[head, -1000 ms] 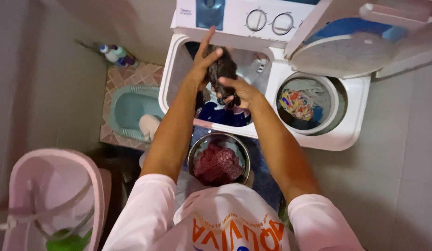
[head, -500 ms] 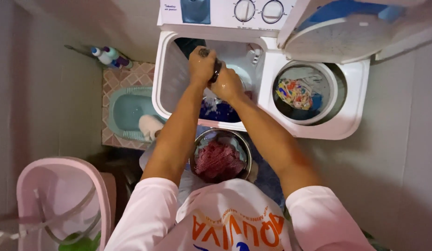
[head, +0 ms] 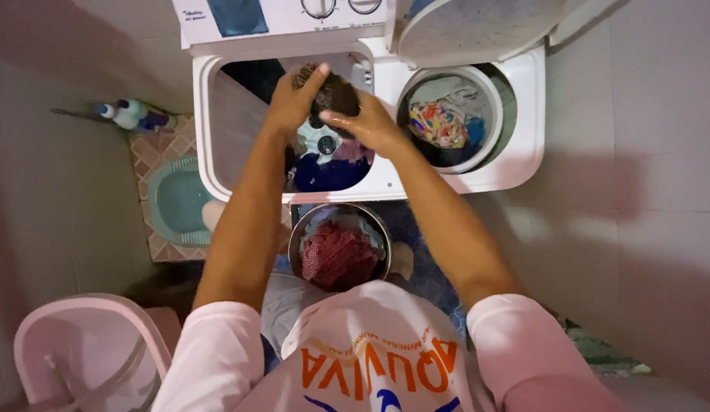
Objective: Transferring wet laundry from the washing compartment to the spin dryer compartment of a twin-tub washing machine and pressing it down.
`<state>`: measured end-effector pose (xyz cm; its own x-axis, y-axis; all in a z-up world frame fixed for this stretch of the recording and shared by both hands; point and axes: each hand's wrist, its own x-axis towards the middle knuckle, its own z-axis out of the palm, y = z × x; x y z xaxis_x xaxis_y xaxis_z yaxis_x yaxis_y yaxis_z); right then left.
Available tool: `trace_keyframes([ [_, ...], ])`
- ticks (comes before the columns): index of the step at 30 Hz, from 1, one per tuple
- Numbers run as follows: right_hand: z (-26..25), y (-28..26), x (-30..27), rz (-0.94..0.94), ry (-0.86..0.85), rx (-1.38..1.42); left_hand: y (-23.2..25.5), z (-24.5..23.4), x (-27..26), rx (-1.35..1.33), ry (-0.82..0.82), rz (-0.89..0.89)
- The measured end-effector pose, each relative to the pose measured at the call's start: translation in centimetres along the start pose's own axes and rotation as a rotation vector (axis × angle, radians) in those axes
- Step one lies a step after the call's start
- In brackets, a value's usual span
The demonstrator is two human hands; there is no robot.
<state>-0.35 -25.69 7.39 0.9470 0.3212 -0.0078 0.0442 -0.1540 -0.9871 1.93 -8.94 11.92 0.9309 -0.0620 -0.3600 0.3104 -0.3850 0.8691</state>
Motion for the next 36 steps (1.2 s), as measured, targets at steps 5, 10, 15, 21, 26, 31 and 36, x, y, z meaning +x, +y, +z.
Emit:
trace_keyframes([
  [5, -6.0, 3.9, -2.7, 0.419, 0.153, 0.781, -1.6, 6.7, 4.0, -0.793, -0.125, 0.085],
  [10, -11.6, -0.9, -7.1, 0.332, 0.353, 0.046, 3.3, 12.5, 4.2, -0.426, -0.105, 0.274],
  [15, -14.1, 12.2, -10.8, 0.112, 0.561, -0.42, -3.6, 19.8, 9.6, 0.223, -0.028, 0.443],
  [21, -15.6, 13.6, -15.7, -0.087, 0.641, -0.798, -12.6, 25.6, 11.6, 0.548, -0.206, 0.511],
  [26, -15.8, 13.0, -15.1, -0.164, 0.737, -0.781, -12.7, 28.9, 12.4, 1.0, -0.123, 0.803],
  [31, -15.5, 12.3, -15.3, -0.207, 0.866, -0.674, -10.5, 32.4, 10.5, 0.721, -0.207, 0.638],
  [36, -16.0, 13.6, -14.3, -0.259, 0.948, -0.754, -11.0, 37.2, 12.4, 1.152, -0.416, 0.438],
])
